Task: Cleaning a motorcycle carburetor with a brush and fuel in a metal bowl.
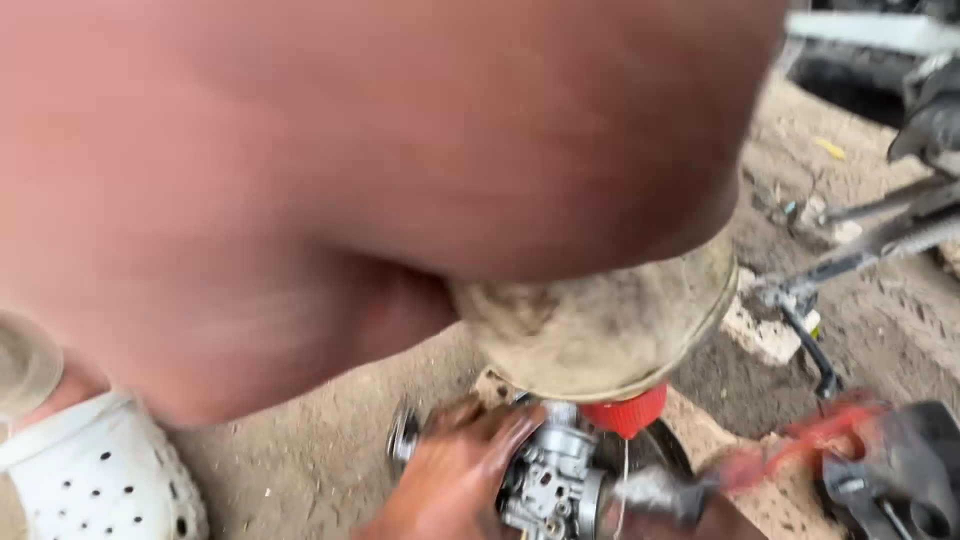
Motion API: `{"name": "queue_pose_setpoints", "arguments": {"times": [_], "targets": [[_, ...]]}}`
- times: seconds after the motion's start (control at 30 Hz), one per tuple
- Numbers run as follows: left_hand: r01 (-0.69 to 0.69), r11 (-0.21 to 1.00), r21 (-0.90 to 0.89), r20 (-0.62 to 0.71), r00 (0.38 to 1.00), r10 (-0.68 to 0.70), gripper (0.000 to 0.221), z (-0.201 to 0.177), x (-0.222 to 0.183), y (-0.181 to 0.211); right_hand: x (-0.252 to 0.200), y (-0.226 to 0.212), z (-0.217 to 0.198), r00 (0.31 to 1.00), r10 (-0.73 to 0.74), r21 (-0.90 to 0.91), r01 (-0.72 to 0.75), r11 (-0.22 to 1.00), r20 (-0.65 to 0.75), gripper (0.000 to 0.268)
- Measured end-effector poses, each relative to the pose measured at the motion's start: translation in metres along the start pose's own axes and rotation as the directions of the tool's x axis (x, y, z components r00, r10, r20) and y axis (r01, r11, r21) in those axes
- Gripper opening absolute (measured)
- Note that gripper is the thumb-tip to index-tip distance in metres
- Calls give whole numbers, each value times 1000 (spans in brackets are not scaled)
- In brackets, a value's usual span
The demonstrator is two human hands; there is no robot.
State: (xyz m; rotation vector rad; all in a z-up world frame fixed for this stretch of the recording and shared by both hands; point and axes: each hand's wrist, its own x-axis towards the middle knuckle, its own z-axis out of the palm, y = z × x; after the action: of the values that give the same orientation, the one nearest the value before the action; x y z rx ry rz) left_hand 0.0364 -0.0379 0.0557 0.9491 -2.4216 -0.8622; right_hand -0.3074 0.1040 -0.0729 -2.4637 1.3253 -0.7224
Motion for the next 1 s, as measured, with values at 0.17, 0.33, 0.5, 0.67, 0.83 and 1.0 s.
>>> {"name": "queue_pose_setpoints", "arguments": {"times": [0.17, 0.33, 0.5, 0.67, 0.83, 1.0], "targets": [[197, 979, -56, 159, 970, -186, 100, -22, -4, 15, 25, 26, -16, 990, -115, -6, 116, 993, 86, 43], [69, 984, -167, 113, 992, -50, 101, -16, -13, 11, 84, -33, -54, 943, -320, -130, 330, 935, 91, 39], [-21, 999, -32, 86, 996, 24, 110, -13, -6, 6, 45, -31, 17, 860, 478, 506, -336, 795, -179, 33], [82, 991, -108, -37, 996, -87, 97, -18, -3, 20, 83, -70, -54, 536, 844, 802, -498, 329, -13, 38], [221, 957, -188, 129, 971, -199, 111, -16, -8, 24, 10, 25, -47, 783, 583, -52, -587, 808, 217, 43], [368, 897, -245, 325, 903, -281, 105, -9, -10, 36, -20, 41, -27, 798, 507, -132, -493, 860, 326, 42]]}}
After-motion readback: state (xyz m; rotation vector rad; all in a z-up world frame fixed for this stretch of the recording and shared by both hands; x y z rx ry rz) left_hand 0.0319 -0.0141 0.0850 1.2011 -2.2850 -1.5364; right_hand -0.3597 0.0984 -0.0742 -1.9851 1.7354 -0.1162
